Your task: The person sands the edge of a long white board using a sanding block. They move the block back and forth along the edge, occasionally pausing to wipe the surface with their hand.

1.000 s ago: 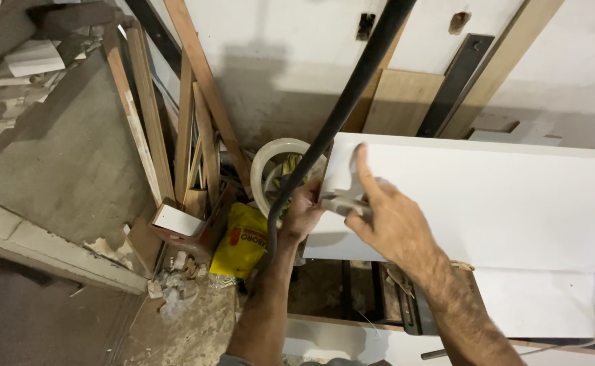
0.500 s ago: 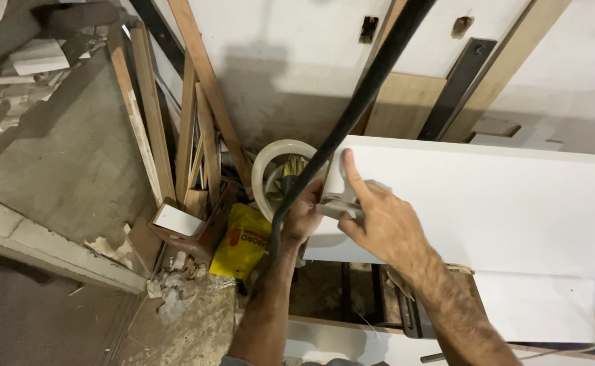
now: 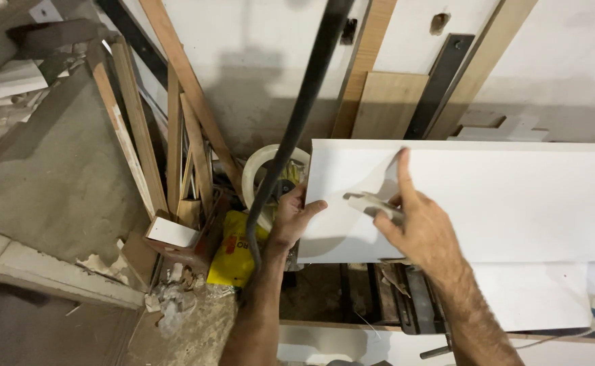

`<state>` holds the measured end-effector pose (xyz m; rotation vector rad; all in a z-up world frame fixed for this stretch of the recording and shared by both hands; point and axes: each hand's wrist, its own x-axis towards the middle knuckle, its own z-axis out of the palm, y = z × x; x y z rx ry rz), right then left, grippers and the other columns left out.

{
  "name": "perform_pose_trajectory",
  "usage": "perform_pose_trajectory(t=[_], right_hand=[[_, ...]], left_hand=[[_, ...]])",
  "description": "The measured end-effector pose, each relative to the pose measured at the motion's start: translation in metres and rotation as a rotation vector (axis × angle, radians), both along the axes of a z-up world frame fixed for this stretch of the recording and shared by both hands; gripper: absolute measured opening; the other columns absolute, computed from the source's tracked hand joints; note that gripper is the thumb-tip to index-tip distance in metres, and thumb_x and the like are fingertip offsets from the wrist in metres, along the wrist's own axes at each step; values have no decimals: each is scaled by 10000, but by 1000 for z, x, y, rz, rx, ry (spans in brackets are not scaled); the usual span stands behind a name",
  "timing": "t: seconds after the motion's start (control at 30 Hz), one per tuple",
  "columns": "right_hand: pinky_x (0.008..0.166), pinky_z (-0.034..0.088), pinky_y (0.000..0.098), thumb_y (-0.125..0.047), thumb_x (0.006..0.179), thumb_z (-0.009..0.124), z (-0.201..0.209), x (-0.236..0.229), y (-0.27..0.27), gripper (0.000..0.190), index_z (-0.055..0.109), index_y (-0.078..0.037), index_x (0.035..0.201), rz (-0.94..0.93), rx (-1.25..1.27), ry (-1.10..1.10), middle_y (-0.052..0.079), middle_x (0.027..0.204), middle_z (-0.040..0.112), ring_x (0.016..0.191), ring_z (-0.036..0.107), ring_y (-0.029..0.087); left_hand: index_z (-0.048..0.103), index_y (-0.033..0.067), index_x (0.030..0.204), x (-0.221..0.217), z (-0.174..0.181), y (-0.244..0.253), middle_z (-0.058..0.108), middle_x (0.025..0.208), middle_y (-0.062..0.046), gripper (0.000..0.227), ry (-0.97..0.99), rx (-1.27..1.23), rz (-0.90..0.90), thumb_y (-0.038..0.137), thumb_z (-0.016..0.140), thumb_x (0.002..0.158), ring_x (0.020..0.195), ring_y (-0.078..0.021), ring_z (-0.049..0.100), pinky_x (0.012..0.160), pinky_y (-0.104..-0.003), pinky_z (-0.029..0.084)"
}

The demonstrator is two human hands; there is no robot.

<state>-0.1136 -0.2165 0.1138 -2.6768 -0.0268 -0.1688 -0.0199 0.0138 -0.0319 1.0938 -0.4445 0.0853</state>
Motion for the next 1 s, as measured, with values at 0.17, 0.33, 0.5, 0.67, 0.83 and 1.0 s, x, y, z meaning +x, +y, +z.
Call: perform_pose_trajectory(t=[0.17,0.33,0.5,0.67,0.83,1.0], right_hand=[[999,630,631,-344,916,726,5,-7,4,1201,2,-176,1860,3,-12,10,203,1164,839,1123,790,473],[925,651,635,-357,929,700,3,-5,-6,1169,21,-134,1853,51,32,-63,222,1130,837,1042,803,489],[848,716,566,-267,939,749,0,-25,19,1066,186,-74,1823,156,93,-121,230,1157,847,956,845,436],[844,672,608,-362,961,686,12,-19,33,1060,126,-155,1837,158,61,-191,184,1234,768,983,803,460],[970,640,652,-346,940,725,-4,-1,-13,1134,62,-177,1844,70,107,-81,240,1241,775,1094,787,518],[1021,593,696,-322,895,740,19,-17,-59,1233,-20,-155,1851,-65,131,-3,267,1187,834,1143,772,544]], left_hand=[[772,11,1223,-4,0,-1,813,1030,-100,347,-16,31,20,59,942,923,995,-152,695,892,-391,625],[777,2,1244,9,-23,0,807,1048,-84,349,-28,62,28,54,933,937,1006,-142,672,901,-406,630],[760,12,1339,23,-46,-1,834,1153,-135,423,-6,83,16,73,922,953,1081,-184,734,948,-434,638],[739,20,1343,15,-38,2,824,1175,-114,415,8,71,12,84,906,968,1125,-167,714,985,-429,628],[733,9,1352,27,-53,7,837,1225,-150,460,13,153,48,102,931,947,1149,-197,733,1014,-460,626],[714,15,1315,26,-48,11,803,1183,-107,427,48,121,52,72,904,937,1103,-158,691,952,-421,649]])
